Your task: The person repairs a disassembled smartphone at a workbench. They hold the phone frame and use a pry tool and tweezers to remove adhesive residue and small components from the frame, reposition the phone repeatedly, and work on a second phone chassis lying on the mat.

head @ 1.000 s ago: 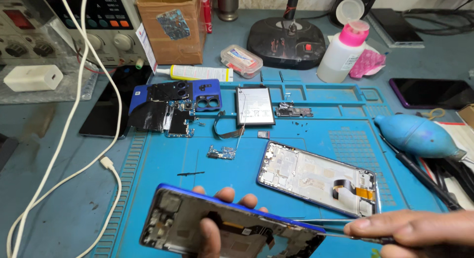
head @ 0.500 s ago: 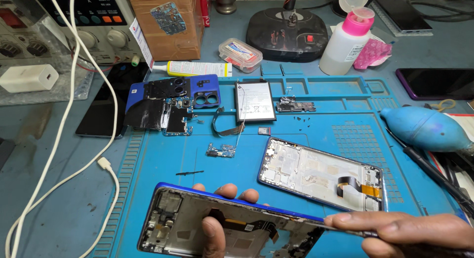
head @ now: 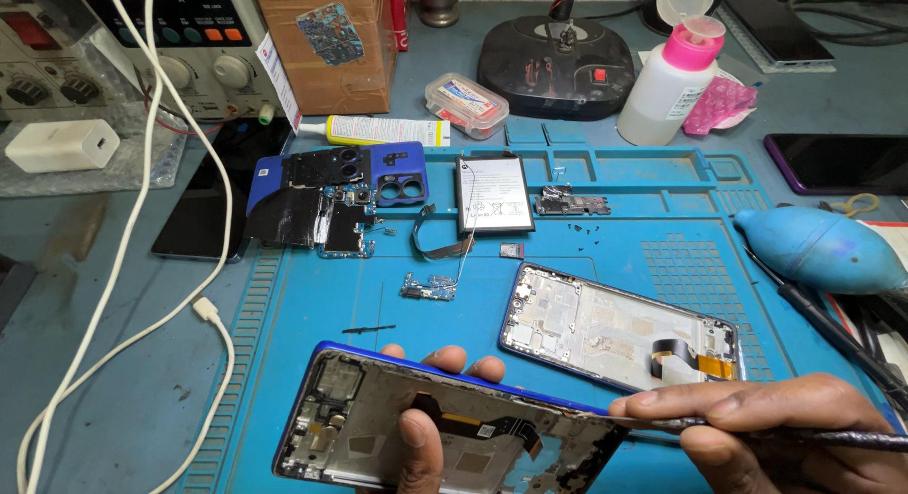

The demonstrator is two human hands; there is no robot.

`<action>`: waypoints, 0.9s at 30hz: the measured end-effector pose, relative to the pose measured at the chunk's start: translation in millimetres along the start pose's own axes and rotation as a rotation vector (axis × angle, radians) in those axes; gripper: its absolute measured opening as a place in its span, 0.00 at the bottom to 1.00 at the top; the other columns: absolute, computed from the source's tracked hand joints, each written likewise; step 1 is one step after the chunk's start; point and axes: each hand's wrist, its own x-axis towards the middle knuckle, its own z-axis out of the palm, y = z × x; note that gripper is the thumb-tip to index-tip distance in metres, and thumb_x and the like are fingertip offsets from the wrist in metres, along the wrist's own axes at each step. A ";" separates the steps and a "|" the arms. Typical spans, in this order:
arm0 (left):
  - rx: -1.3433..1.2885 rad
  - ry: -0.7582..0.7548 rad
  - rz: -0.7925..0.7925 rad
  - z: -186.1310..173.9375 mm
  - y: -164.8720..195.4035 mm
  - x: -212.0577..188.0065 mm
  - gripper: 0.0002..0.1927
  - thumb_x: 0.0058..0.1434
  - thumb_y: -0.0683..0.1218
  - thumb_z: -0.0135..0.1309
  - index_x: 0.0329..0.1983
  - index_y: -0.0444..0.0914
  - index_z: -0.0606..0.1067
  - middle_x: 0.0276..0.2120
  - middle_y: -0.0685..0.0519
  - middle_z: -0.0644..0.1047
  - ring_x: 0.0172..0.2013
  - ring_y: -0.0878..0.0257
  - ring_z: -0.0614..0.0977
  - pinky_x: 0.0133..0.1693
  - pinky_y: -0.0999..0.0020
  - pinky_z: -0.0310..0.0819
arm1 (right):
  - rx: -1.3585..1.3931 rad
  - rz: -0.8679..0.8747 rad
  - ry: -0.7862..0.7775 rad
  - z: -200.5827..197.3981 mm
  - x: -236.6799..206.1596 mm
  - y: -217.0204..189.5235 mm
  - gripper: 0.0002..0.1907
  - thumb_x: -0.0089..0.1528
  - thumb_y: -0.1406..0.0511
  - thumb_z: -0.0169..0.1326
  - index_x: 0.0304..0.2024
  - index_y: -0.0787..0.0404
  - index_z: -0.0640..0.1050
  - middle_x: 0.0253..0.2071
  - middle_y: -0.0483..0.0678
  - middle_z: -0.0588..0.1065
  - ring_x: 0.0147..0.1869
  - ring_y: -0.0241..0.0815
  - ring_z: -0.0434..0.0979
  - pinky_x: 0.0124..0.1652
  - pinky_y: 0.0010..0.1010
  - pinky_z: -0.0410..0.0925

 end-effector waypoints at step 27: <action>-0.256 -0.010 0.035 6.2 -16.1 -1.9 0.29 0.70 0.47 0.52 0.72 0.45 0.57 0.58 0.37 0.72 0.58 0.40 0.79 0.53 0.26 0.72 | 0.216 0.728 -0.522 -31.9 0.0 16.2 0.20 0.72 0.69 0.44 0.66 0.69 0.70 0.68 0.60 0.71 0.76 0.55 0.64 0.71 0.52 0.54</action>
